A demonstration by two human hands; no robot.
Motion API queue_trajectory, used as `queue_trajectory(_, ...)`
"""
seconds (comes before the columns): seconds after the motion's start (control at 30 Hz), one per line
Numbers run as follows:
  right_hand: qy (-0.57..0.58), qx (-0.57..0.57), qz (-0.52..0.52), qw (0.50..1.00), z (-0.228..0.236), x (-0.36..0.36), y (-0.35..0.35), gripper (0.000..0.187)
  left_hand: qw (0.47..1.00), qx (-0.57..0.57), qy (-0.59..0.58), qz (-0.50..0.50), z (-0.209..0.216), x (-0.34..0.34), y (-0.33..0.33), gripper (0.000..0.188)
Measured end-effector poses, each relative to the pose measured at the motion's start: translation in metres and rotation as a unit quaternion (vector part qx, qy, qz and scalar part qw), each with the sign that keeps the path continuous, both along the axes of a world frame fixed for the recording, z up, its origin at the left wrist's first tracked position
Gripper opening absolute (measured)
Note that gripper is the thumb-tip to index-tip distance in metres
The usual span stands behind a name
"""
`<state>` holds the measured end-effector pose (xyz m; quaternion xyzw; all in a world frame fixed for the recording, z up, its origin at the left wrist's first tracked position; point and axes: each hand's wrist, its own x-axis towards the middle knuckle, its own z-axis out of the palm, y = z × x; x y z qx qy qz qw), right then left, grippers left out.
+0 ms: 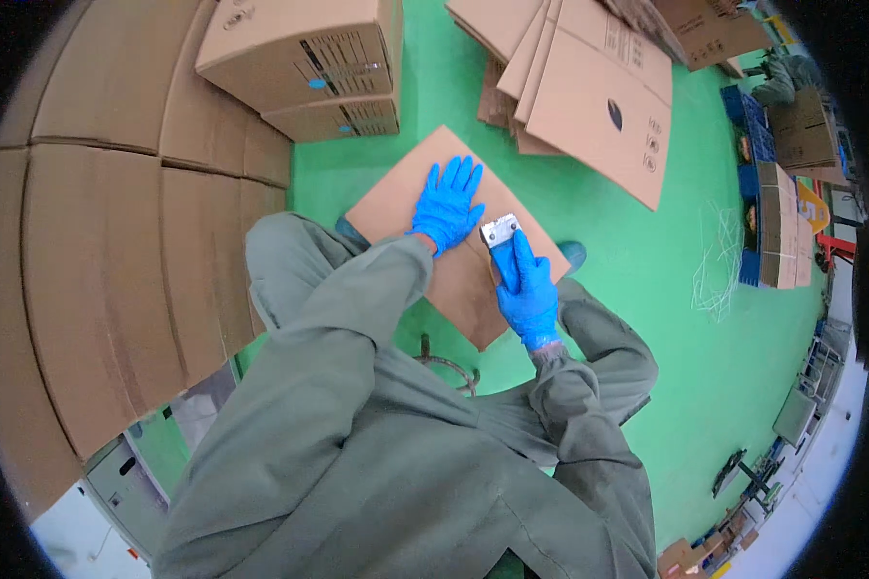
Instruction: The recorder is assembling and taping cardboard boxes in a warehouse or fulfillment center environment.
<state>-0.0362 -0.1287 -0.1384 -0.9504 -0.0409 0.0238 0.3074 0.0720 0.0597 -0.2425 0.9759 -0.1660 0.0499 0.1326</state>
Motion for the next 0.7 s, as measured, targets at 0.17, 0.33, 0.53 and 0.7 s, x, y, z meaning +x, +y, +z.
queue_trajectory(0.17,0.017,-0.024,0.051,0.998,0.014,-0.007,0.008,0.082,0.998,-0.061,0.027,0.014,0.017,0.006,0.008,0.061)
queue_trajectory(0.33,0.038,-0.063,0.046,0.996,0.01,-0.001,0.01,0.077,0.88,-0.295,0.353,0.115,0.088,0.026,0.012,0.054)
queue_trajectory(0.53,-0.019,-0.061,0.07,0.995,0.011,-0.002,0.012,0.076,0.922,-0.213,0.322,0.021,0.119,0.015,0.01,0.074)
queue_trajectory(0.7,0.021,-0.091,0.108,0.99,0.027,-0.003,0.019,0.081,0.913,-0.254,0.319,0.015,0.068,0.007,0.014,0.072)
